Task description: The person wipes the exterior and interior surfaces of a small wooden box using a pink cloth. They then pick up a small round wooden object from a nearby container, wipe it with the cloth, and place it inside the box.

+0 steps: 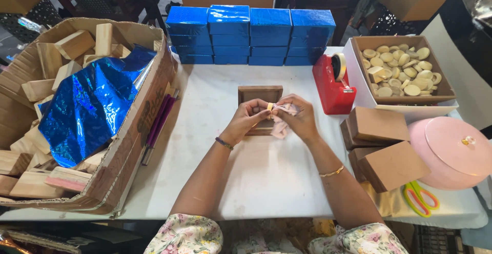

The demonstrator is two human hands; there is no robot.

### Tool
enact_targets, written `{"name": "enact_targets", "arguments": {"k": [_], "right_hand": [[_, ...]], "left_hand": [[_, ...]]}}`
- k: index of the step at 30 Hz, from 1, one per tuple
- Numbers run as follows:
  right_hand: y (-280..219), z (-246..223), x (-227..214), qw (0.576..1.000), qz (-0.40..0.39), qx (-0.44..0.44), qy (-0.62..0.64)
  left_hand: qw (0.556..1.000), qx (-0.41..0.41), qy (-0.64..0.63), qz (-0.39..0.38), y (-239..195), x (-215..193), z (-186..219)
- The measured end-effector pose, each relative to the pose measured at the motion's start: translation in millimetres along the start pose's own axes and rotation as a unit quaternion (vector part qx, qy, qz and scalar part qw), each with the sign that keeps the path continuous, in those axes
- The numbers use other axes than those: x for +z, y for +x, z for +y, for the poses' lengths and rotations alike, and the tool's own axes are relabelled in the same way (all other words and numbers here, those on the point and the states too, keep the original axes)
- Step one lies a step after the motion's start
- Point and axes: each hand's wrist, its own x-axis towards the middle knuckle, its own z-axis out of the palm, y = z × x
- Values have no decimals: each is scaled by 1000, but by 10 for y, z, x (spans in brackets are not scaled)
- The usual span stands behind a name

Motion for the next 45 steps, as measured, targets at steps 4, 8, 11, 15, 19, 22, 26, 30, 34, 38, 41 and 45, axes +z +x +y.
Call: {"name": "enact_targets", "arguments": {"k": [4,8,11,15,19,22,26,30,34,38,41,45], "right_hand": [[111,-886,213,984,-44,-149,-85],[29,-718,220,985,-53,-109,-122],[57,-677,109,981,-37,-157,-105],[92,-851,45,956,-42,-227,-184],[84,-758,4,966,-72,-171,-180],[88,-865,26,963,-65,-196,-173],[69,-684,1,967,-57,-194,-156],[39,-439,-21,997,-49,59,-1],[111,-616,7,950,-102,204,215],[101,-587,46,946,-59,226,223],[51,-295,-60,962,-78,158,207],[64,-272,-155,915,-108,241,304]], "left_hand": [[995,7,-41,86,-11,-107,-11],[992,-33,-55,107,-41,-65,140],[996,-42,-57,59,-46,-32,190],[995,-79,-53,6,-65,-37,217],[991,-130,-38,12,-83,10,265],[993,-112,-29,23,-48,2,161],[997,-61,-10,45,-29,124,104],[990,62,102,82,-57,277,205],[909,209,342,112,-149,347,379],[903,176,364,145,-141,407,435],[907,207,340,138,-166,381,422],[855,256,441,93,-203,404,492]]}}
